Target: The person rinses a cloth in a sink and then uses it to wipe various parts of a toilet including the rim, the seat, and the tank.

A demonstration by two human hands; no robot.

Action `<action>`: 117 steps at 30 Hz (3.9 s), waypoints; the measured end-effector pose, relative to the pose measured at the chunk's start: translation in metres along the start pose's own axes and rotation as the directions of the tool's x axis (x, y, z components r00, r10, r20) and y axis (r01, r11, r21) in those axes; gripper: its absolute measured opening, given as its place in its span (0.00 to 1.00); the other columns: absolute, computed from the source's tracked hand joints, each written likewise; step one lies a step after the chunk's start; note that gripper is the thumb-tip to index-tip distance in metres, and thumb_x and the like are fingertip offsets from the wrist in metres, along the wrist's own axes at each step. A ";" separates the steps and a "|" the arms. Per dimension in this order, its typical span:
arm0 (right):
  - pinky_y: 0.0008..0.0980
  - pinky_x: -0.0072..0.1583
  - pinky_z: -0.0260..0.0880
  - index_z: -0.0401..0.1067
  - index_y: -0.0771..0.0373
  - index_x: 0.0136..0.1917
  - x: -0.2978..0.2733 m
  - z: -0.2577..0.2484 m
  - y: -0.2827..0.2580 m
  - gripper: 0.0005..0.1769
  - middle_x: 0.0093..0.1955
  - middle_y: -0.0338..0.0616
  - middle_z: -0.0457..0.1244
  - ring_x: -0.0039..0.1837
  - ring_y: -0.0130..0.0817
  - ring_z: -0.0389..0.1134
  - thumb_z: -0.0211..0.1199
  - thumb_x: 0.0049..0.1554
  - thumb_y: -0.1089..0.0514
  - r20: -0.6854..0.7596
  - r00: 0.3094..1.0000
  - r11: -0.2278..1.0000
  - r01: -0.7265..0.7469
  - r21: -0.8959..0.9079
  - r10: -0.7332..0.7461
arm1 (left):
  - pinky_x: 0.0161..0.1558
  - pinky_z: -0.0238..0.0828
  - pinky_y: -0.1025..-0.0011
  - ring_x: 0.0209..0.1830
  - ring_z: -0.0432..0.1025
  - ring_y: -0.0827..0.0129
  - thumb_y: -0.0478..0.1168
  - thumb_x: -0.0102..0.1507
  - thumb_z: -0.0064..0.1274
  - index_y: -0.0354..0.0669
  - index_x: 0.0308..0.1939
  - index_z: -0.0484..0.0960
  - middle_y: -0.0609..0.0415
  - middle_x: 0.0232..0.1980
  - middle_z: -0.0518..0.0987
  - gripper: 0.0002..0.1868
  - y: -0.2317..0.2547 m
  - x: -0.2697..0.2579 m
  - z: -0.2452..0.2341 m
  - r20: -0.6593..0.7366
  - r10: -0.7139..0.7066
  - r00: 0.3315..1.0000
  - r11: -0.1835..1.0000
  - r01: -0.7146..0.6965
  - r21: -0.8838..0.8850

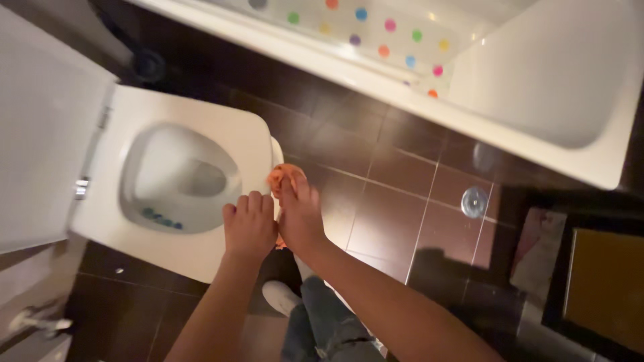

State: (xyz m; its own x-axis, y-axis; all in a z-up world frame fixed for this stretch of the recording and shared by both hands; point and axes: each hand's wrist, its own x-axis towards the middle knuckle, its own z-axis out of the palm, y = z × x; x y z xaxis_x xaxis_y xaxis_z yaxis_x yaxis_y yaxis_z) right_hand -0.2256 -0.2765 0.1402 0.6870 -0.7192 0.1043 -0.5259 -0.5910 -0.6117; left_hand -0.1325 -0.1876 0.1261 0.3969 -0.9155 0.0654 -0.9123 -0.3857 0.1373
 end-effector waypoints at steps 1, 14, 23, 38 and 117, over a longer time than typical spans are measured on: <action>0.49 0.63 0.66 0.65 0.67 0.70 0.008 -0.015 -0.018 0.33 0.76 0.52 0.54 0.63 0.56 0.63 0.60 0.50 0.70 -0.023 1.000 0.999 0.015 0.030 -0.014 | 0.44 0.59 0.57 0.42 0.69 0.62 0.44 0.50 0.56 0.51 0.38 0.76 0.58 0.39 0.72 0.13 -0.004 0.003 -0.018 -0.029 -0.014 0.999 1.000 0.015 0.019; 0.54 0.69 0.66 0.67 0.69 0.68 0.104 -0.069 -0.191 0.36 0.75 0.55 0.52 0.77 0.64 0.53 0.67 0.45 0.66 -0.093 0.794 0.782 0.607 0.142 -0.600 | 0.44 0.54 0.58 0.40 0.68 0.62 0.36 0.53 0.60 0.49 0.43 0.80 0.60 0.48 0.77 0.14 -0.094 0.019 -0.187 -0.379 -0.320 0.868 0.921 0.379 0.092; 0.47 0.73 0.67 0.65 0.52 0.71 0.165 -0.035 -0.241 0.34 0.79 0.43 0.51 0.83 0.55 0.51 0.65 0.54 0.69 0.012 0.692 0.683 0.711 0.167 -0.722 | 0.48 0.54 0.56 0.46 0.69 0.61 0.32 0.55 0.58 0.50 0.33 0.83 0.62 0.45 0.80 0.06 -0.145 0.034 -0.231 -0.415 -0.506 0.756 0.836 0.548 -0.022; 0.53 0.79 0.54 0.69 0.55 0.72 0.246 0.049 -0.326 0.34 0.81 0.55 0.49 0.81 0.65 0.48 0.60 0.53 0.70 0.069 0.649 0.648 0.735 0.198 -0.758 | 0.51 0.56 0.55 0.50 0.70 0.59 0.43 0.57 0.58 0.52 0.29 0.86 0.60 0.42 0.82 0.04 -0.276 0.090 -0.282 -0.181 -0.756 0.629 0.616 0.777 0.128; 0.41 0.73 0.63 0.70 0.61 0.69 0.255 0.230 -0.299 0.29 0.73 0.60 0.57 0.74 0.57 0.60 0.56 0.54 0.69 -0.348 0.896 0.815 -0.024 0.579 0.274 | 0.46 0.59 0.57 0.46 0.70 0.58 0.35 0.56 0.55 0.46 0.32 0.80 0.56 0.41 0.76 0.02 -0.361 0.118 -0.287 -0.281 -0.036 0.959 0.909 0.149 0.389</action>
State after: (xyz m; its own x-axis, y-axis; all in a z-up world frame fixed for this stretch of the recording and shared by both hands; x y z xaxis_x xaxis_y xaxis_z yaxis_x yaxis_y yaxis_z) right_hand 0.2218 -0.1994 0.1692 0.2972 -0.9338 0.1993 -0.1551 -0.2531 -0.9549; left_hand 0.2722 -0.1238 0.3678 0.4421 -0.8318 0.3357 -0.8095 -0.5312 -0.2502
